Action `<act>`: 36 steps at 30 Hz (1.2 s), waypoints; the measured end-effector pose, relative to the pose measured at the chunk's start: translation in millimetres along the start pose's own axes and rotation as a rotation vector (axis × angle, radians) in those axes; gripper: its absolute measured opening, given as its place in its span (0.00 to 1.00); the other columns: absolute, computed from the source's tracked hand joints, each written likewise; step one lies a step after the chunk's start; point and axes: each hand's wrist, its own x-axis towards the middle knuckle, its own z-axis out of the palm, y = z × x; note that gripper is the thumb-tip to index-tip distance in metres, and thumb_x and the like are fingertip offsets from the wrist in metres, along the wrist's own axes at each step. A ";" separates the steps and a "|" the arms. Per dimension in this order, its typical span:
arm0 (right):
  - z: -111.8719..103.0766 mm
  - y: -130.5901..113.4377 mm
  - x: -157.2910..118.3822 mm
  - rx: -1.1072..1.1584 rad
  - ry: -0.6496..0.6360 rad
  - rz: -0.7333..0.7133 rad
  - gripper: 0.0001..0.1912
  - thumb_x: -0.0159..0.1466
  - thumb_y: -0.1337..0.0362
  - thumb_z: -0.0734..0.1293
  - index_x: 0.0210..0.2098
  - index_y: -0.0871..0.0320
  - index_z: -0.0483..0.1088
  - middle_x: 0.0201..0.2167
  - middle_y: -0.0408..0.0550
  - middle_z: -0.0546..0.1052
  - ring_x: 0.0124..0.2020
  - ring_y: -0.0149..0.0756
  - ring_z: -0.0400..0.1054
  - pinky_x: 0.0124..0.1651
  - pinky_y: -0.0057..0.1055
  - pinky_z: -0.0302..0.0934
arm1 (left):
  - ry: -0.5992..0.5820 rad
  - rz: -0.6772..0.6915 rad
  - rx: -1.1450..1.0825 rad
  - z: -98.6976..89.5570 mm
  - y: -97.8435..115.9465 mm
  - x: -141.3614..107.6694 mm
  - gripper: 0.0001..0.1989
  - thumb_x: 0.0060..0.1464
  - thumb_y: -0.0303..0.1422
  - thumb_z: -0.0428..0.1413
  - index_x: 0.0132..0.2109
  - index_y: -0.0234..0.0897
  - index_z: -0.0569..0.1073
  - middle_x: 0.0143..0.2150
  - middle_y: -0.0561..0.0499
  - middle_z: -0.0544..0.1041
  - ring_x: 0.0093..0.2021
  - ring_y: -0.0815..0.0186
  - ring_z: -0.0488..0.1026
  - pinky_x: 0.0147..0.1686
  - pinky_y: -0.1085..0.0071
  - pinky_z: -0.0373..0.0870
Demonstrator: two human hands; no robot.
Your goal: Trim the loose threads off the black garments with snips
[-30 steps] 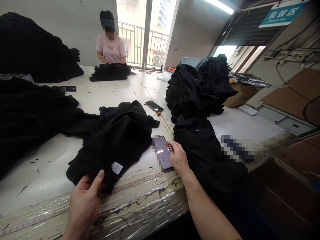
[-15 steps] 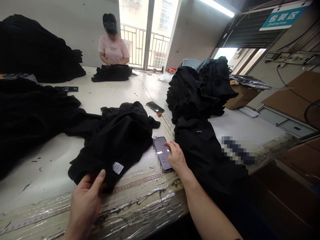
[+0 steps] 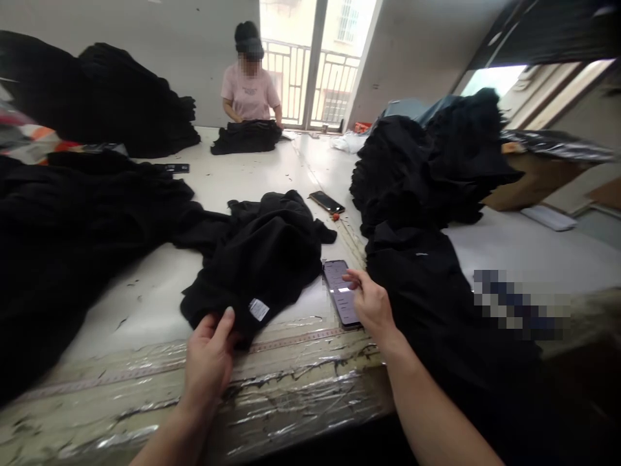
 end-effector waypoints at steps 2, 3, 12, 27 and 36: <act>-2.8 -15.2 -5.3 0.067 -0.108 -0.004 0.22 0.58 0.76 0.55 0.49 0.58 0.66 0.38 0.47 0.78 0.38 0.37 0.72 0.45 0.34 0.65 | -0.034 -0.022 -0.049 0.3 2.8 -2.6 0.19 0.38 0.38 0.67 0.36 0.33 0.72 0.36 0.50 0.76 0.33 0.67 0.73 0.26 0.75 0.69; -4.1 -24.7 -8.8 0.086 -0.177 -0.016 0.20 0.60 0.74 0.55 0.49 0.58 0.66 0.37 0.47 0.78 0.37 0.37 0.72 0.43 0.35 0.65 | -0.049 -0.032 -0.065 0.1 4.3 -4.4 0.19 0.39 0.38 0.67 0.37 0.33 0.72 0.37 0.50 0.76 0.34 0.66 0.73 0.27 0.74 0.70; -1.3 -115.2 -47.9 0.267 -0.523 -0.198 0.17 0.59 0.66 0.67 0.47 0.56 0.64 0.39 0.48 0.71 0.37 0.36 0.67 0.40 0.34 0.65 | -0.101 -0.036 -0.103 -2.2 13.5 -32.8 0.15 0.43 0.36 0.66 0.37 0.34 0.74 0.35 0.50 0.77 0.33 0.68 0.74 0.29 0.73 0.72; 22.8 -133.8 -69.8 0.329 -0.271 -0.538 0.09 0.63 0.72 0.61 0.43 0.61 0.67 0.36 0.52 0.69 0.37 0.37 0.66 0.39 0.34 0.66 | -0.102 -0.112 -0.179 -10.1 12.7 -52.4 0.13 0.45 0.33 0.65 0.38 0.32 0.74 0.35 0.47 0.80 0.34 0.65 0.77 0.32 0.71 0.74; 23.2 -131.5 -68.0 0.396 -0.247 -0.500 0.07 0.64 0.73 0.60 0.39 0.61 0.69 0.33 0.50 0.70 0.34 0.34 0.67 0.36 0.31 0.65 | -0.096 -0.145 -0.174 -9.1 12.8 -54.3 0.12 0.45 0.33 0.65 0.36 0.31 0.74 0.33 0.48 0.79 0.32 0.67 0.76 0.31 0.73 0.74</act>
